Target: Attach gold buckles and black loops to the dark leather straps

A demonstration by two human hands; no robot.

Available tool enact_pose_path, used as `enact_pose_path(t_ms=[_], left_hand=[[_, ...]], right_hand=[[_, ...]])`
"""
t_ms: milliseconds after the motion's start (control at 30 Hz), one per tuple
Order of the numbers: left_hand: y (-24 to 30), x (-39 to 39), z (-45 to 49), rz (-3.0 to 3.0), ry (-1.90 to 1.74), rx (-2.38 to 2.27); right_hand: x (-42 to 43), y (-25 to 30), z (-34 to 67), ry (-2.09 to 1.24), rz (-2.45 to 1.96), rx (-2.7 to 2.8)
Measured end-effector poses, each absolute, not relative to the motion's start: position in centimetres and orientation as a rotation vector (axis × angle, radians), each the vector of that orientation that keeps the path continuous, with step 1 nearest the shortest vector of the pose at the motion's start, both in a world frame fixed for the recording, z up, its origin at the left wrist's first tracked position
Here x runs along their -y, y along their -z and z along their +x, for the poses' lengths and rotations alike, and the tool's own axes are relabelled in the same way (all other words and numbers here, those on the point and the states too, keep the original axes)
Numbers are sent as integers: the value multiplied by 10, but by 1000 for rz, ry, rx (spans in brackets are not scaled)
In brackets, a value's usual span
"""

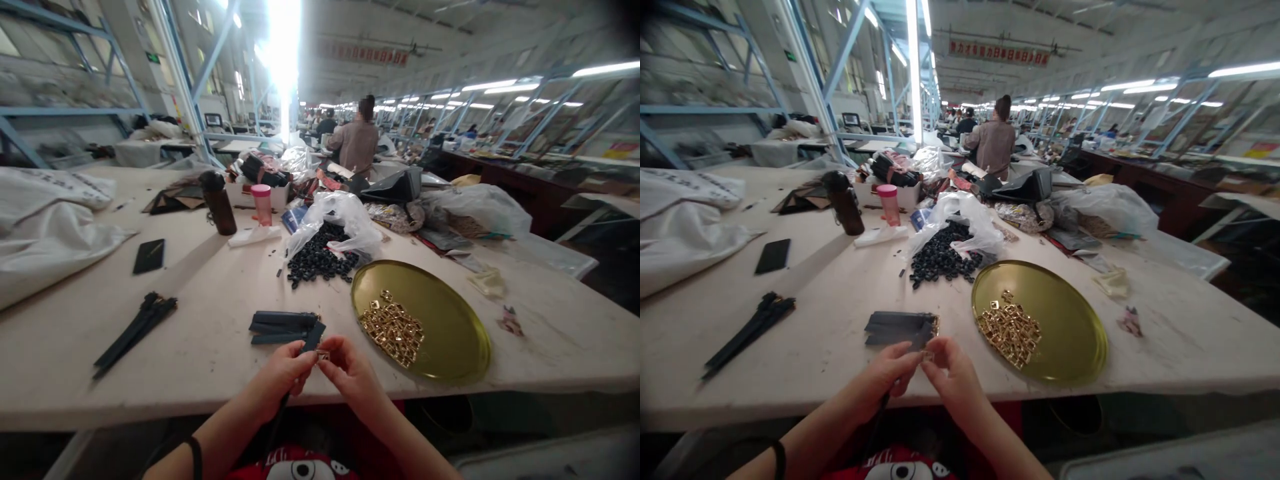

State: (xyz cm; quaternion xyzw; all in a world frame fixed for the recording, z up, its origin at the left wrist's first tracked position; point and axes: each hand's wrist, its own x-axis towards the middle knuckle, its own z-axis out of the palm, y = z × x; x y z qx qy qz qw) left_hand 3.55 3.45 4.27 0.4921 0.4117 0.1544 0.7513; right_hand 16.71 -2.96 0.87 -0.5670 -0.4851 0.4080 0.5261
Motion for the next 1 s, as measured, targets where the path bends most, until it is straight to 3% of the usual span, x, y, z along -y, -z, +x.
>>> enact_pose_path(t_ms=[167, 533, 833, 1000], left_hand=[[-48, -35, 35, 1189, -343, -941], [-38, -41, 33, 1316, -334, -944], [-41, -43, 19, 1851, -271, -836], [-46, -42, 22, 1914, -227, -797]], right_hand=[[27, -12, 166, -1321, -1143, 834], [18, -12, 165, -1277, -1183, 749], [16, -15, 160, -1482, -861, 110], [21, -8, 149, -1474, -901, 217]])
